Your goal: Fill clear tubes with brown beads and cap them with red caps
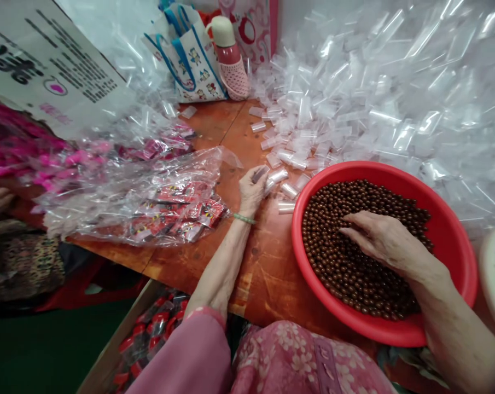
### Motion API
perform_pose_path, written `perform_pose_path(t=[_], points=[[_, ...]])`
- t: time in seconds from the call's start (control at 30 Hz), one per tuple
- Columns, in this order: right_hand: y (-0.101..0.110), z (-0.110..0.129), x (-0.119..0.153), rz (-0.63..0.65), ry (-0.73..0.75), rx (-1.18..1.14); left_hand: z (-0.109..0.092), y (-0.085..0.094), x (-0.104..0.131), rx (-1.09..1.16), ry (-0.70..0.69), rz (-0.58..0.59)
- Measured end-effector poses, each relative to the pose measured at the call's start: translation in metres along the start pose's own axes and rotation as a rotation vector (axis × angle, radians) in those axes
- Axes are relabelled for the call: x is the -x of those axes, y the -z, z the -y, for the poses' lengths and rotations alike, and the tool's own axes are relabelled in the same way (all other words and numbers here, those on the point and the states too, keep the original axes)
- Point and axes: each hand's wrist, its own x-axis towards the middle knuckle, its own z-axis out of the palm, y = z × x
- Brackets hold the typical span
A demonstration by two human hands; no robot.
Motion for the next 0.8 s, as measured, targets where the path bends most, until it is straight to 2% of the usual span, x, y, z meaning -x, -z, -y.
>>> perform_pose_path(t=[0.07, 0.17, 0.27, 0.33, 0.47, 0.6, 0.7, 0.8], points=[[0.002, 0.003, -0.002, -0.08, 0.03, -0.1, -0.024, 0.003, 0.011, 0.143, 0.049, 0.014], [0.007, 0.012, -0.005, -0.234, 0.064, -0.183, -0.072, 0.004, 0.036, 0.428, 0.116, 0.115], [0.013, 0.028, -0.008, -0.368, 0.117, -0.152, -0.114, -0.001, 0.062, 0.506, 0.15, 0.26], [0.016, 0.039, -0.009, -0.423, 0.18, -0.086, -0.131, -0.007, 0.075, 0.533, 0.196, 0.344], [0.019, 0.055, -0.012, -0.44, 0.315, 0.159, -0.142, -0.021, 0.088, 0.626, 0.275, 0.476], [0.016, 0.056, -0.012, -0.384, 0.347, 0.31, -0.142, -0.031, 0.093, 0.73, 0.356, 0.599], [0.015, 0.054, -0.01, -0.334, 0.313, 0.351, -0.141, -0.036, 0.096, 0.72, 0.396, 0.604], [0.014, 0.057, -0.007, -0.207, 0.285, 0.42, -0.138, -0.041, 0.096, 0.683, 0.389, 0.563]])
